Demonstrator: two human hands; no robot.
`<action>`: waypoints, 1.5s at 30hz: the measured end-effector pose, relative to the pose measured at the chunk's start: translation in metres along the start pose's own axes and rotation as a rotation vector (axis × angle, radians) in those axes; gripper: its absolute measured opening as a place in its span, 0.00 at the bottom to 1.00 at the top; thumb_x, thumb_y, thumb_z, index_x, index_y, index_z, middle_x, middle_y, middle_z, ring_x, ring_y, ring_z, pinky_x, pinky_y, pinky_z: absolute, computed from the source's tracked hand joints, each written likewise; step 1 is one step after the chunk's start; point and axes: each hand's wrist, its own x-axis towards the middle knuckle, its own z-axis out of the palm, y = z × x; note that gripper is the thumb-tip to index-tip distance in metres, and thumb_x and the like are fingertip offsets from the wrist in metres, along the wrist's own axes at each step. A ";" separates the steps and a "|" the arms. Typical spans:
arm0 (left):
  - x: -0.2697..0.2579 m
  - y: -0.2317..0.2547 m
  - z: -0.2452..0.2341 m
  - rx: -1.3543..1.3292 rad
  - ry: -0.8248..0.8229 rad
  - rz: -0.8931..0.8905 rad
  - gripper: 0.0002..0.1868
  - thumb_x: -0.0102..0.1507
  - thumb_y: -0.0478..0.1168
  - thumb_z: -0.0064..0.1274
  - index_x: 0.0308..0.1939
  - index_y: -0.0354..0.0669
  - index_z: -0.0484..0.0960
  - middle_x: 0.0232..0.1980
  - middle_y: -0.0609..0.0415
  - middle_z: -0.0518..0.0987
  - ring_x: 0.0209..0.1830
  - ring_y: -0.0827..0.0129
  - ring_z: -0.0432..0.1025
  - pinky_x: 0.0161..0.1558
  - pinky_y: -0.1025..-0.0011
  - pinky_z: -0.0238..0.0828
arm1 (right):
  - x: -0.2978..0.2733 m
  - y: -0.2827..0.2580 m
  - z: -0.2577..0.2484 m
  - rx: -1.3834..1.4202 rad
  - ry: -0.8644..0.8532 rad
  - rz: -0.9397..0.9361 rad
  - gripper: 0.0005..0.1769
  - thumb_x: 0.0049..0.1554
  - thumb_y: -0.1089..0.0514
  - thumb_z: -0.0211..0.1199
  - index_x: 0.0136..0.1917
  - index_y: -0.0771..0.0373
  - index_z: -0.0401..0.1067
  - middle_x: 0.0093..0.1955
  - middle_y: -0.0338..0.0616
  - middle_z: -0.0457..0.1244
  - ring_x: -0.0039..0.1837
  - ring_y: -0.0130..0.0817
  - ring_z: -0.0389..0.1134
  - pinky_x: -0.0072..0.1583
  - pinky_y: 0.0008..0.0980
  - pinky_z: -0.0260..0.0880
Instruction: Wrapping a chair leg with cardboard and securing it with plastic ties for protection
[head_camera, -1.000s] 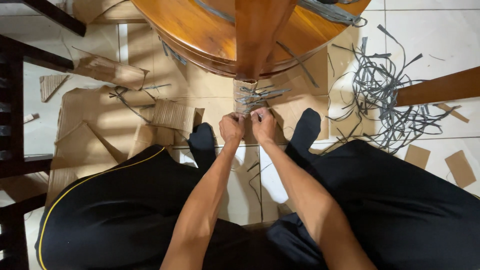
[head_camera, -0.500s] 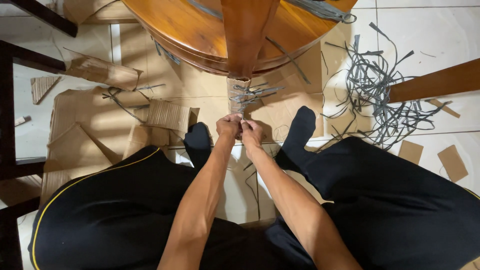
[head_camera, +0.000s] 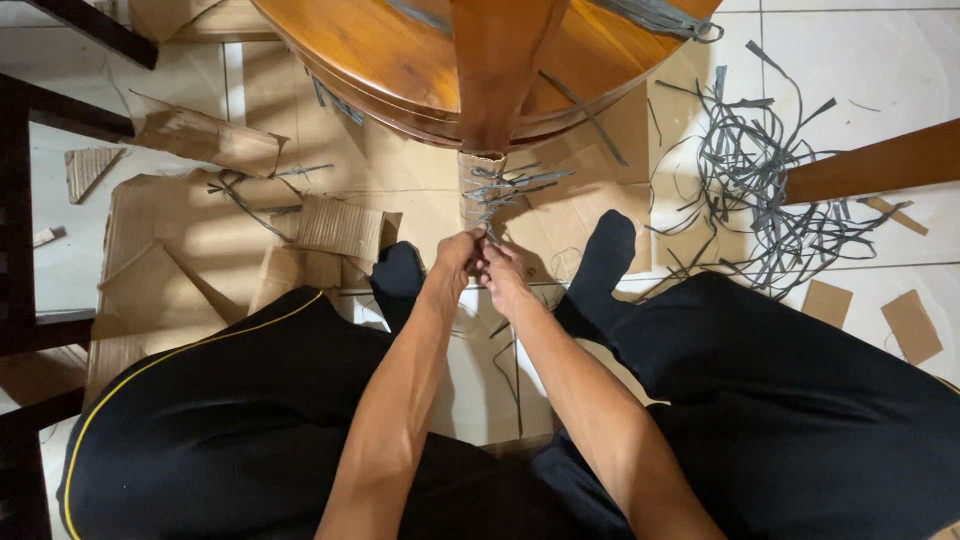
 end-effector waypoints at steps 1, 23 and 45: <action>0.001 0.000 -0.001 -0.015 -0.007 0.003 0.13 0.60 0.42 0.61 0.37 0.33 0.81 0.25 0.46 0.77 0.15 0.66 0.71 0.16 0.72 0.70 | -0.002 0.000 0.001 0.033 -0.021 0.019 0.19 0.61 0.56 0.63 0.64 0.65 0.70 0.46 0.40 0.61 0.38 0.25 0.68 0.34 0.16 0.62; 0.021 -0.046 -0.003 0.219 -0.005 0.453 0.03 0.64 0.41 0.60 0.41 0.51 0.85 0.38 0.54 0.79 0.40 0.64 0.76 0.44 0.63 0.79 | 0.017 -0.017 -0.017 0.042 0.128 -0.141 0.11 0.57 0.55 0.61 0.54 0.58 0.72 0.41 0.44 0.71 0.35 0.24 0.70 0.32 0.19 0.69; -0.035 0.007 -0.009 0.747 0.118 0.509 0.03 0.64 0.38 0.52 0.37 0.54 0.76 0.39 0.54 0.85 0.50 0.56 0.79 0.55 0.60 0.75 | 0.161 -0.020 -0.005 -0.538 0.139 -0.244 0.10 0.53 0.61 0.57 0.45 0.65 0.78 0.45 0.55 0.72 0.52 0.45 0.75 0.46 0.42 0.78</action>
